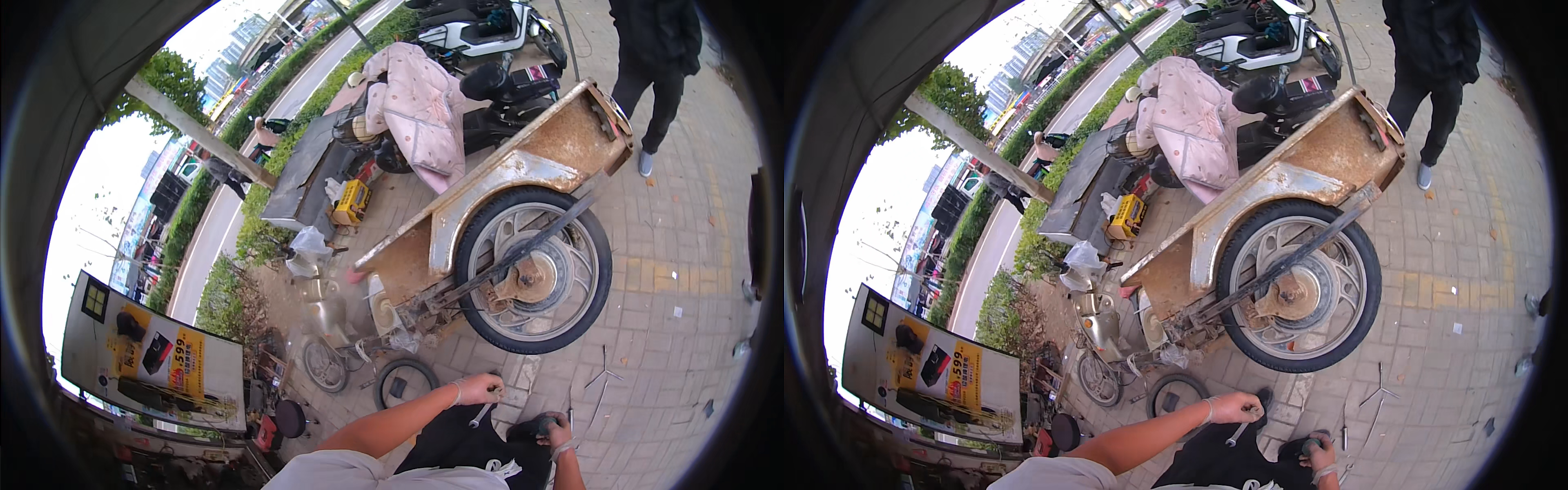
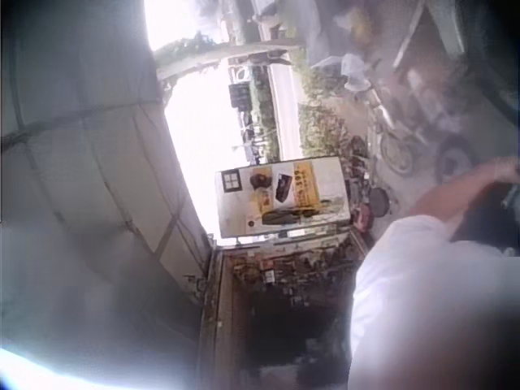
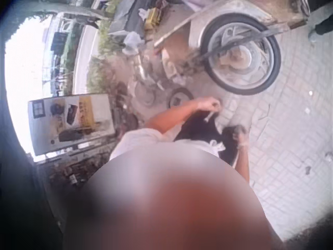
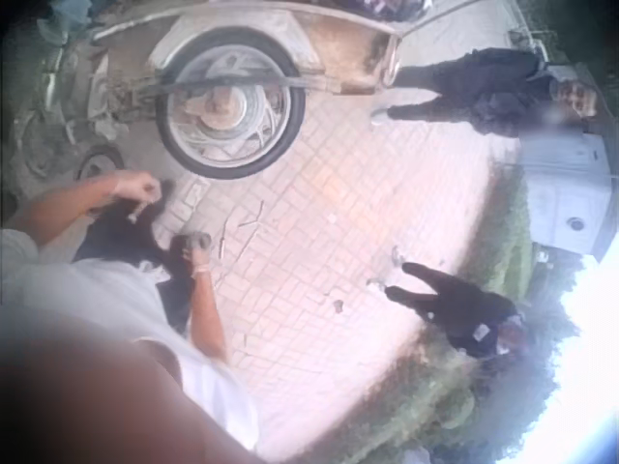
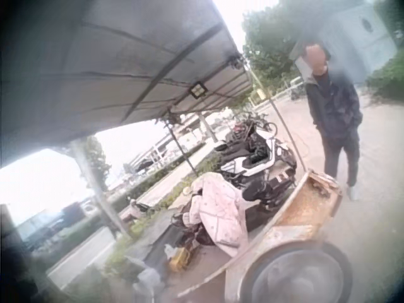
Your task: The person works on a rusty mechanical assembly attached to a wheel, using a wrench and a screwdriver to loosen and tighten bolts. The person manipulates the wheel and surrounding components while standing in a cluttered outdoor workspace.
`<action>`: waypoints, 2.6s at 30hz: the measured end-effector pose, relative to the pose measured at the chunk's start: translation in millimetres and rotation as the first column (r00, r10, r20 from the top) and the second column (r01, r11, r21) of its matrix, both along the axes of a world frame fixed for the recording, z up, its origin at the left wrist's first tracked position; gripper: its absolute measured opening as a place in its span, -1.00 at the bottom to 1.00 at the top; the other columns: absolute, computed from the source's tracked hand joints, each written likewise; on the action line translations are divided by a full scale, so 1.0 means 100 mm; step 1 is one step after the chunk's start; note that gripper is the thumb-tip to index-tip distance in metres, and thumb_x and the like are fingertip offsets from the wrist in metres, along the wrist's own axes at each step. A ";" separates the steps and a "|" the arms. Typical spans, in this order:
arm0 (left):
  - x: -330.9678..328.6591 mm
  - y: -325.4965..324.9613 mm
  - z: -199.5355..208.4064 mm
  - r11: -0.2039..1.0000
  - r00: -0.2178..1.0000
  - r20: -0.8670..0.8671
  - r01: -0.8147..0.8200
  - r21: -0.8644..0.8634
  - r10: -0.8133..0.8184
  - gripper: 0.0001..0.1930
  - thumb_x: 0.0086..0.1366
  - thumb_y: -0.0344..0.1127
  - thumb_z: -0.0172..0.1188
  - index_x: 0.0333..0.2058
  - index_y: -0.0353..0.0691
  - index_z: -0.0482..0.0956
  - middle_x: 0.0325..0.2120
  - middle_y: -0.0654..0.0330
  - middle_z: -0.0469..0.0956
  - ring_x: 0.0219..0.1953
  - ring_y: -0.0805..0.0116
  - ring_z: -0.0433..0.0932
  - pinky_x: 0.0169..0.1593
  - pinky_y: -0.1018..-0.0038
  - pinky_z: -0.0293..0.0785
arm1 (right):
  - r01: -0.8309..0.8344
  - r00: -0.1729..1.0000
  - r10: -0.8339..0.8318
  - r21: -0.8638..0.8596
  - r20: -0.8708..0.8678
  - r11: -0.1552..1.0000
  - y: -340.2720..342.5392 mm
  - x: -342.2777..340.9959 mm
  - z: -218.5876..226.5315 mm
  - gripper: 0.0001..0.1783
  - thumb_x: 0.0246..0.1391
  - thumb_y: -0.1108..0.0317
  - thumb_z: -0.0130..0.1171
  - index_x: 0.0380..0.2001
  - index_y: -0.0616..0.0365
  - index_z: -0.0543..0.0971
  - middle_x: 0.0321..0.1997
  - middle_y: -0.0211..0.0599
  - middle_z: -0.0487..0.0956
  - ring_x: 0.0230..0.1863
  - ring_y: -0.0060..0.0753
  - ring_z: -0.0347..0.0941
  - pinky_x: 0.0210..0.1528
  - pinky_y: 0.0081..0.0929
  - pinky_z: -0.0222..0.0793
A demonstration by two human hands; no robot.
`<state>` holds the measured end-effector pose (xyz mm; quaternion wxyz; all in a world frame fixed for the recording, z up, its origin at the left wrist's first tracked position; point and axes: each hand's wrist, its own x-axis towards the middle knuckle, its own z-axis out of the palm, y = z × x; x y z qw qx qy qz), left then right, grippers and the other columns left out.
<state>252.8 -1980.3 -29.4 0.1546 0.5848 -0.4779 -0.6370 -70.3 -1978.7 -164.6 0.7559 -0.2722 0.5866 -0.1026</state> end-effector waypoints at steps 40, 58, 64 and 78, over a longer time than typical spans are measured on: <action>1.18 -0.54 -1.00 0.700 0.705 -0.234 -0.493 0.517 0.670 -0.78 0.38 -0.35 -0.03 -0.06 -0.23 0.49 -0.44 0.24 0.49 -0.60 0.55 0.41 -0.55 0.61 0.35 | -0.613 0.754 0.008 -0.700 -0.657 0.367 -1.05 3.27 1.96 -0.47 -0.16 0.39 0.25 -0.04 0.15 0.40 -0.17 -0.04 0.49 -0.18 0.05 0.49 -0.17 -0.22 0.45; 1.05 -0.74 -1.31 0.735 0.501 -0.552 -0.565 0.375 0.666 -0.76 0.38 -0.25 0.00 -0.32 -0.24 0.60 -0.53 0.35 0.49 -0.54 0.63 0.33 -0.43 0.64 0.30 | -0.166 0.888 -0.078 -0.474 -0.453 0.865 -1.24 3.28 1.86 -0.52 -0.09 0.42 0.19 -0.03 0.20 0.39 -0.14 0.03 0.47 -0.15 0.06 0.47 -0.12 -0.23 0.43; 1.10 -0.74 -1.26 0.743 0.589 -0.457 -0.575 0.342 0.667 -0.70 0.38 -0.25 -0.01 -0.42 -0.34 0.56 -0.56 0.31 0.48 -0.48 0.57 0.37 -0.34 0.56 0.34 | -0.852 0.520 0.209 -0.486 -0.828 0.196 -1.32 3.38 2.04 -0.45 -0.09 0.37 0.23 0.03 0.12 0.34 -0.04 0.06 0.39 -0.07 0.13 0.41 -0.06 -0.16 0.41; 1.03 -0.75 -1.27 0.711 0.509 -0.543 -0.652 0.262 0.667 -0.76 0.37 -0.32 0.03 -0.34 -0.41 0.55 -0.45 0.29 0.54 -0.37 0.56 0.42 -0.19 0.55 0.38 | -0.935 0.353 0.171 -0.340 -0.920 0.103 -1.31 3.45 2.08 -0.44 0.04 0.27 0.24 0.07 0.20 0.29 -0.31 -0.07 0.47 -0.24 -0.16 0.45 -0.18 -0.23 0.43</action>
